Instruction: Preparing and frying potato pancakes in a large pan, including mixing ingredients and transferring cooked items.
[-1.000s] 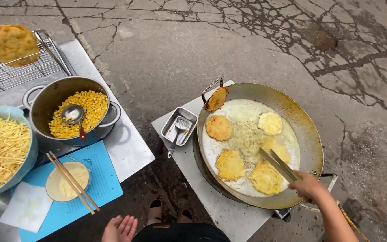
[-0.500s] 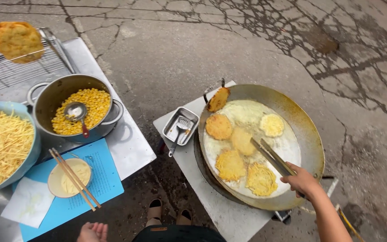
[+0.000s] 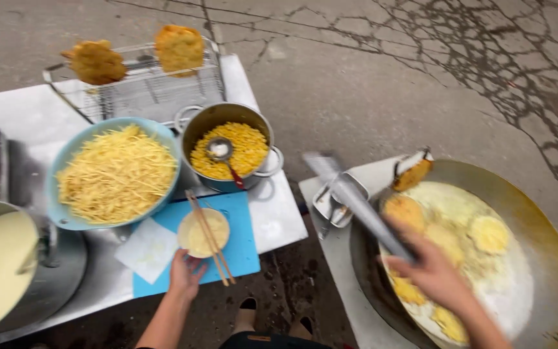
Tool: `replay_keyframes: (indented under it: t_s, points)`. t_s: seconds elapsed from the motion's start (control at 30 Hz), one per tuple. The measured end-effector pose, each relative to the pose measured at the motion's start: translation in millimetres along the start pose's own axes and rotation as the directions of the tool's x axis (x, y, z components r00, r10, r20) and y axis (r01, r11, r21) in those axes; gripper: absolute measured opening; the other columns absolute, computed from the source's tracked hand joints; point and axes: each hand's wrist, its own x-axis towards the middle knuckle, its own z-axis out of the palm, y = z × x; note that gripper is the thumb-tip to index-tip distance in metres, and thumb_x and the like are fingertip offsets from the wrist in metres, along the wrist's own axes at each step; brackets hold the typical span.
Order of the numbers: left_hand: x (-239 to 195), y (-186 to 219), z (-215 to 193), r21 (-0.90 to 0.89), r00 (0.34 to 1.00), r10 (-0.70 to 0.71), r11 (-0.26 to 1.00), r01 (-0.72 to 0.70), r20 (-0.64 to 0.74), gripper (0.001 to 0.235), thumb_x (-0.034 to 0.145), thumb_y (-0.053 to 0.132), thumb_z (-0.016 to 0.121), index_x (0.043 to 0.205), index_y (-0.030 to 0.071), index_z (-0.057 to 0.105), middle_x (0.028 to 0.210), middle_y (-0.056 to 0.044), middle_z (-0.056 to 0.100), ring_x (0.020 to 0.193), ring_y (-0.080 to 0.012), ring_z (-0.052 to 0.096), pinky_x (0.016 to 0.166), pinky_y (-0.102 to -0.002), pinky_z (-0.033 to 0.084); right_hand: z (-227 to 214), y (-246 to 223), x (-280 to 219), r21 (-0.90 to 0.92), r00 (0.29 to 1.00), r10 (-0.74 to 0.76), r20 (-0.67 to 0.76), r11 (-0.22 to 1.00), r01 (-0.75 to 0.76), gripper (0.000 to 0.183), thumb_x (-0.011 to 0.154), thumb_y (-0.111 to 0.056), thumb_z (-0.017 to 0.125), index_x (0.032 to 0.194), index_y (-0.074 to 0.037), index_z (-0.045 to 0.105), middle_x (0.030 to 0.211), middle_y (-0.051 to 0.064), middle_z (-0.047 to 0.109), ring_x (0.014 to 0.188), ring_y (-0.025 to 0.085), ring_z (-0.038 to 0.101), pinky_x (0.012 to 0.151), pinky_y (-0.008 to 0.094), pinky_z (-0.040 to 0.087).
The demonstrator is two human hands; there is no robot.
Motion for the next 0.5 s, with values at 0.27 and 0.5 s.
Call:
replay_keyframes:
  t_s: [0.27,0.5]
  points:
    - [-48.5,57.9,33.0,0.078,0.979,-0.202,0.977,0.199,0.024,0.029,0.089,0.015,0.053,0.117,0.009,0.055,0.108,-0.015,0.060,0.099,-0.0301,0.057,0.091,-0.055,0.058,314.8,-223.7,169.5,-0.069,0.845,-0.453,0.286,0.869,0.489,0.076,0.088,-0.034,0.066,0.157,-0.023,0.036,0.151,0.010,0.052,0.133,0.035,0.053,0.096,0.051,0.048]
    - [-87.1,94.2,49.9,0.340,0.980,-0.197,0.920,0.197,-0.036,0.025,0.088,0.005,0.053,0.112,-0.002,0.056,0.106,-0.020,0.062,0.099,-0.0318,0.063,0.090,-0.050,0.064,313.7,-178.3,181.9,-0.146,0.536,-0.839,0.095,0.521,0.841,0.011,0.104,-0.023,0.052,0.103,-0.013,0.055,0.095,0.010,0.053,0.081,0.033,0.052,0.064,0.043,0.038]
